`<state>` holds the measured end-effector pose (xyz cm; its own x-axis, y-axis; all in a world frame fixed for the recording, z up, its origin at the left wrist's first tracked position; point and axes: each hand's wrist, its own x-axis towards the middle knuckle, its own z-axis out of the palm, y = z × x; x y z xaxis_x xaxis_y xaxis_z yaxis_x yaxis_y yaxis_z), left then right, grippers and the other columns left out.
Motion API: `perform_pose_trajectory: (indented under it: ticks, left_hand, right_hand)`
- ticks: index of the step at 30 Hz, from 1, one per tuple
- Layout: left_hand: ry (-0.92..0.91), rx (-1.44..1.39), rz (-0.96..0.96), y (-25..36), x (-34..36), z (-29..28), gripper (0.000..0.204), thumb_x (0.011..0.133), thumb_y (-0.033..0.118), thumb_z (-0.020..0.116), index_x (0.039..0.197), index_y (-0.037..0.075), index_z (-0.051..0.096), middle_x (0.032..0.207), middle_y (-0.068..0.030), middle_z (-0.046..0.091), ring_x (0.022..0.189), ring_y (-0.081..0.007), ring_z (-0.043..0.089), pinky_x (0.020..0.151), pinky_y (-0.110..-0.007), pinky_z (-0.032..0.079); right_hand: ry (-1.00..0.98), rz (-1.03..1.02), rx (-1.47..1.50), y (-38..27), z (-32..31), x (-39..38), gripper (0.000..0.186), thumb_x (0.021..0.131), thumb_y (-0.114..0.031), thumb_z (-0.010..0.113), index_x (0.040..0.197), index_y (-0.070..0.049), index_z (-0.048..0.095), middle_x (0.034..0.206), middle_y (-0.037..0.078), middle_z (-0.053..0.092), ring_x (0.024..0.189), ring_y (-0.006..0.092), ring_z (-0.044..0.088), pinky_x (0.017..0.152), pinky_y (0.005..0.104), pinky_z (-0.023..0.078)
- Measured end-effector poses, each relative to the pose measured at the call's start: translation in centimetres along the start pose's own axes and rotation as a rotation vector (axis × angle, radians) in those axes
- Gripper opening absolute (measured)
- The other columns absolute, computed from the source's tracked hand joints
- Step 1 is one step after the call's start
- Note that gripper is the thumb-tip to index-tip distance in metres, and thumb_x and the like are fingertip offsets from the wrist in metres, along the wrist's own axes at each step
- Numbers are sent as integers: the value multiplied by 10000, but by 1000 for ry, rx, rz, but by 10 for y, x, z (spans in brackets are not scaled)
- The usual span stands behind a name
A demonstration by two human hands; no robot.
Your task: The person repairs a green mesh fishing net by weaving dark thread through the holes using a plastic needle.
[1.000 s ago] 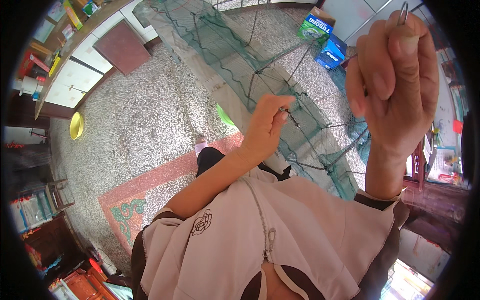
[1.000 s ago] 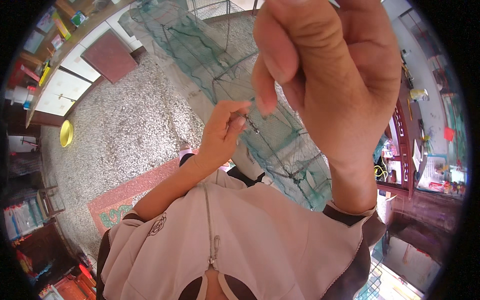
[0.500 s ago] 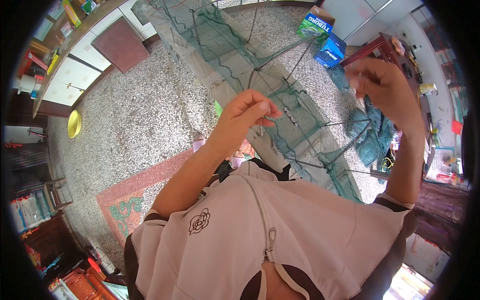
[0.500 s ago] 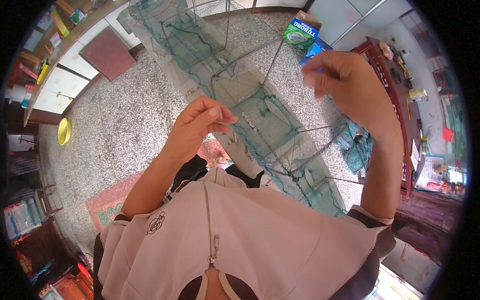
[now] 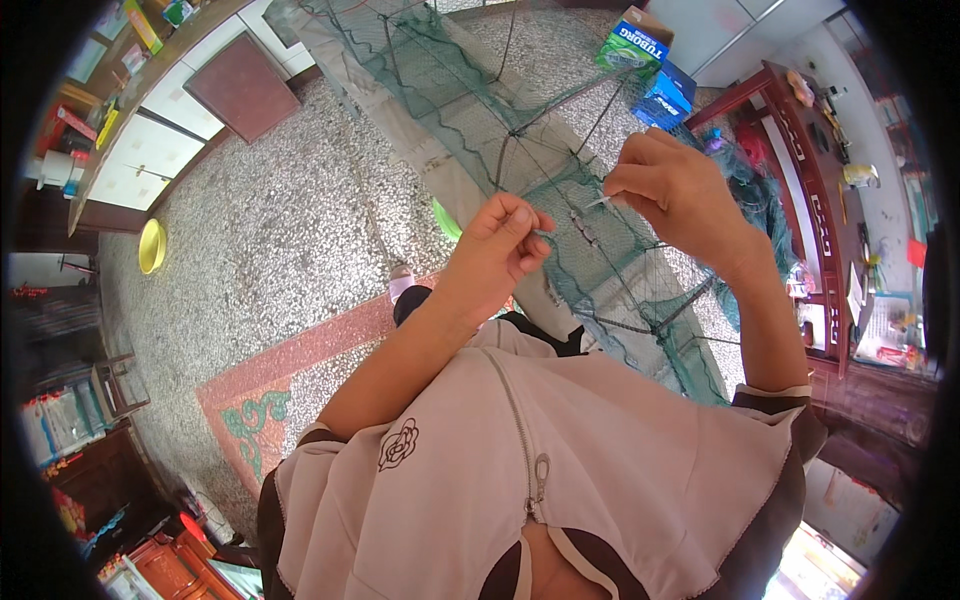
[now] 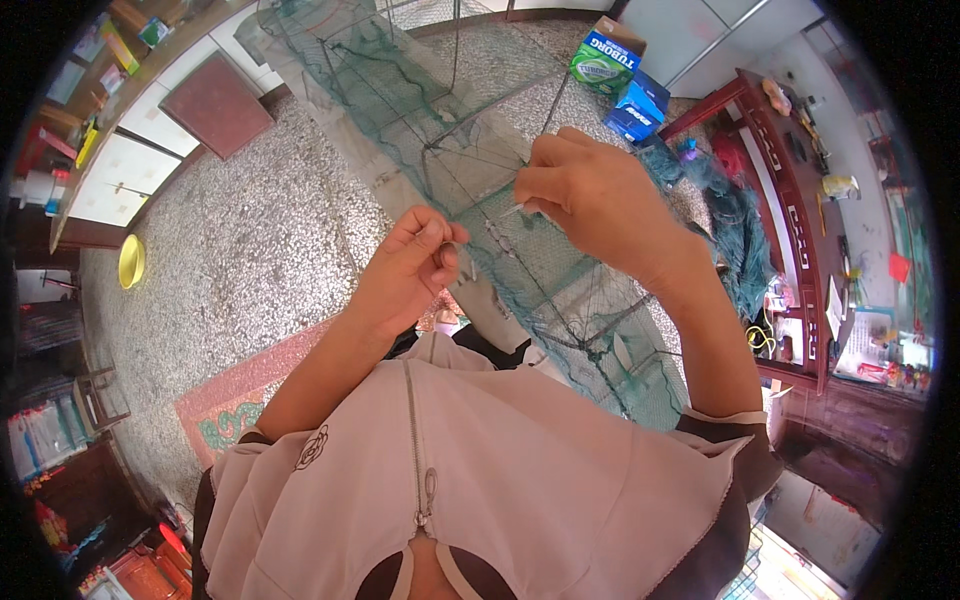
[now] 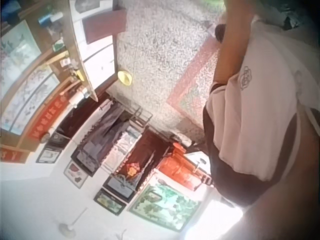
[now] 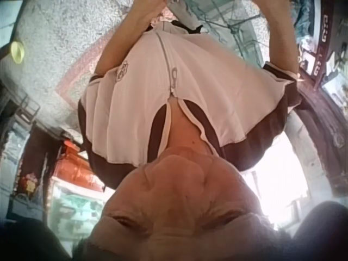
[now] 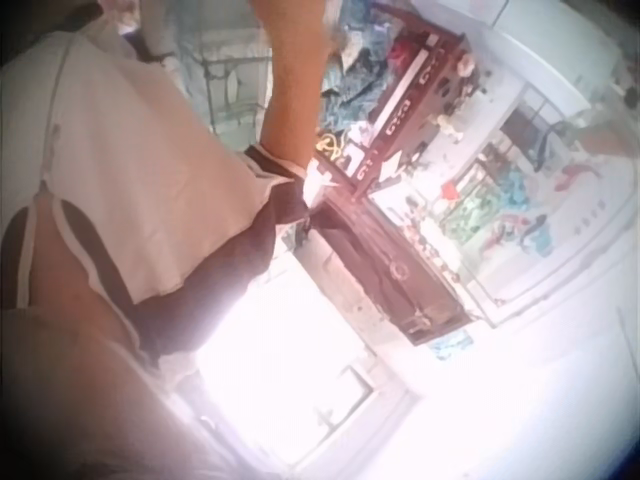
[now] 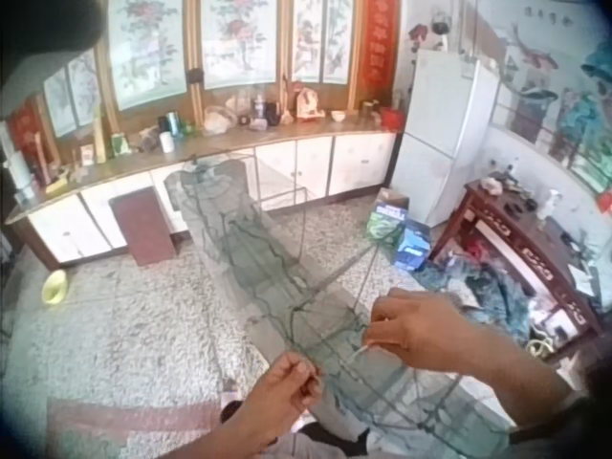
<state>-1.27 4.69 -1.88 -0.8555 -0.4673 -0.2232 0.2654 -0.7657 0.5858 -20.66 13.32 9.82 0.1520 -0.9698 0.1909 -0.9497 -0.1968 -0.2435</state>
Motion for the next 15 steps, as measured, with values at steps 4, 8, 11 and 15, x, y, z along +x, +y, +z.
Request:
perform_pose_trajectory:
  ticks: [4,8,11,15]
  left_hand:
    - [-18,47,35,-8,1,-4,107,965,187,476,919,92,495,963,-108,578,611,-67,437,569,-197,374]
    - [0,124,54,-15,3,-2,111,967,196,472,923,97,498,991,-130,585,594,-62,412,572,-195,369]
    - [-45,57,43,-16,6,-8,123,971,184,463,905,82,481,977,-85,597,643,-61,454,586,-203,385]
    - [32,-202,-80,-29,10,-18,100,952,166,501,889,90,514,1006,-119,585,638,-62,430,580,-189,364]
  right_hand:
    - [-22,-7,-26,3,11,2,80,700,-63,663,755,-86,610,751,32,526,771,229,550,634,353,462]
    - [-38,-17,41,5,20,3,80,693,-66,667,741,-81,603,755,31,524,771,230,547,638,350,467]
    - [-37,-39,105,6,24,4,99,692,-52,661,766,-79,602,756,39,529,769,244,549,643,360,467]
    - [-25,-16,181,1,31,7,129,693,-46,658,802,-78,597,781,65,531,770,266,551,653,367,466]
